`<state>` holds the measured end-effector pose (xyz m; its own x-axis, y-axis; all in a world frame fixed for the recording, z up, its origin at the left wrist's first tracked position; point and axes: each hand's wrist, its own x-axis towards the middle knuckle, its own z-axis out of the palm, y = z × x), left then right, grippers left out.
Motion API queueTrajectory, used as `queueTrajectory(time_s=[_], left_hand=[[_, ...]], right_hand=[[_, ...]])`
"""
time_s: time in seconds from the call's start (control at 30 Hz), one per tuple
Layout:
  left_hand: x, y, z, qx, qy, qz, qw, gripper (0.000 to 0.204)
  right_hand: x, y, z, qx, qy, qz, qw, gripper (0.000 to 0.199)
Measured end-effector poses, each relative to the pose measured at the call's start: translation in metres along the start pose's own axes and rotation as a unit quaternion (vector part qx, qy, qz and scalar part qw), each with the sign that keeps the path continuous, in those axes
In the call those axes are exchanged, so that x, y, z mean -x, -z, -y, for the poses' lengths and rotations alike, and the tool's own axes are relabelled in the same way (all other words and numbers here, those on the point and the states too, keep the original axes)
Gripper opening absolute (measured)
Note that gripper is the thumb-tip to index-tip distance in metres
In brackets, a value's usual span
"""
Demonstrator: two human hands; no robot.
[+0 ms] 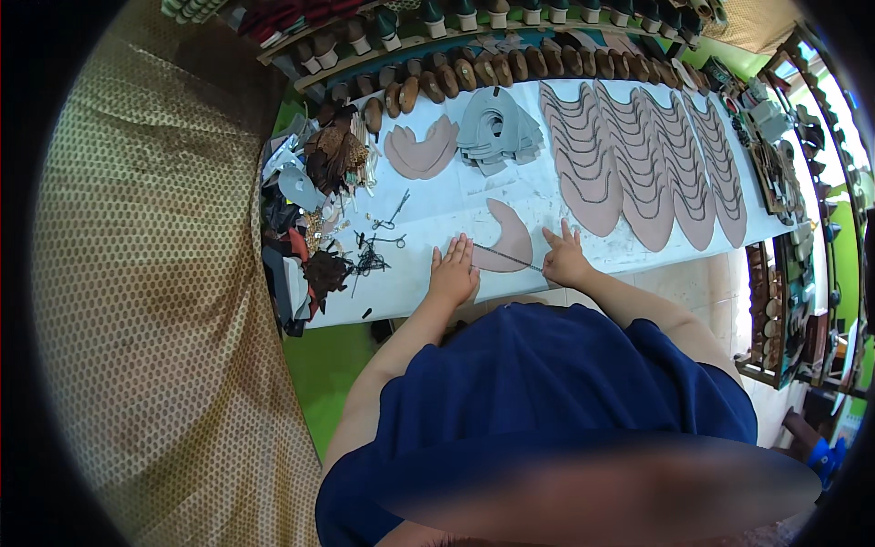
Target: Marking shoe patterns on leather material using a pen and paper templates.
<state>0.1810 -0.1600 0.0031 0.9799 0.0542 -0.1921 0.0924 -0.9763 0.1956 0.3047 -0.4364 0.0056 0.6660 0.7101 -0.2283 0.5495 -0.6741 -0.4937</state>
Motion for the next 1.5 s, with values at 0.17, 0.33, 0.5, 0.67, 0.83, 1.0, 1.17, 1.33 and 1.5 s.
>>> queueTrajectory(time_s=[0.17, 0.33, 0.5, 0.67, 0.83, 1.0, 1.17, 1.33, 1.5], left_hand=[[0.000, 0.007, 0.003, -0.018, -0.005, 0.008, 1.000, 0.069], [0.006, -0.003, 0.017, 0.026, 0.022, -0.016, 0.999, 0.071], [0.013, -0.001, 0.038, 0.017, 0.046, -0.036, 0.998, 0.067], [0.012, 0.006, 0.030, -0.012, -0.025, -0.061, 0.998, 0.048], [-0.001, 0.004, -0.001, 0.018, -0.141, -0.099, 0.985, 0.030], [-0.013, 0.006, -0.017, 0.026, -0.169, -0.148, 0.974, 0.014], [-0.009, 0.001, -0.005, 0.038, -0.200, -0.187, 0.961, 0.008], [0.010, 0.003, 0.027, 0.071, -0.199, -0.126, 0.969, 0.008], [0.018, 0.007, 0.032, 0.039, -0.170, -0.084, 0.981, 0.041]], right_hand=[[0.001, 0.004, 0.004, -0.027, -0.051, 0.005, 0.998, 0.010], [0.001, 0.006, 0.005, -0.017, -0.050, 0.021, 0.998, 0.011], [0.003, 0.005, -0.001, -0.032, -0.035, 0.011, 0.999, 0.013], [0.003, 0.002, -0.004, -0.042, -0.026, -0.003, 0.999, 0.015], [0.002, 0.002, -0.002, -0.042, -0.028, -0.005, 0.999, 0.015], [0.001, 0.003, 0.001, -0.049, -0.030, -0.013, 0.998, 0.013], [0.000, 0.001, -0.003, -0.062, -0.023, -0.029, 0.997, 0.012], [0.000, -0.001, 0.003, -0.084, 0.034, -0.001, 0.996, 0.011], [0.001, -0.003, 0.018, -0.066, 0.049, 0.049, 0.995, 0.009]])
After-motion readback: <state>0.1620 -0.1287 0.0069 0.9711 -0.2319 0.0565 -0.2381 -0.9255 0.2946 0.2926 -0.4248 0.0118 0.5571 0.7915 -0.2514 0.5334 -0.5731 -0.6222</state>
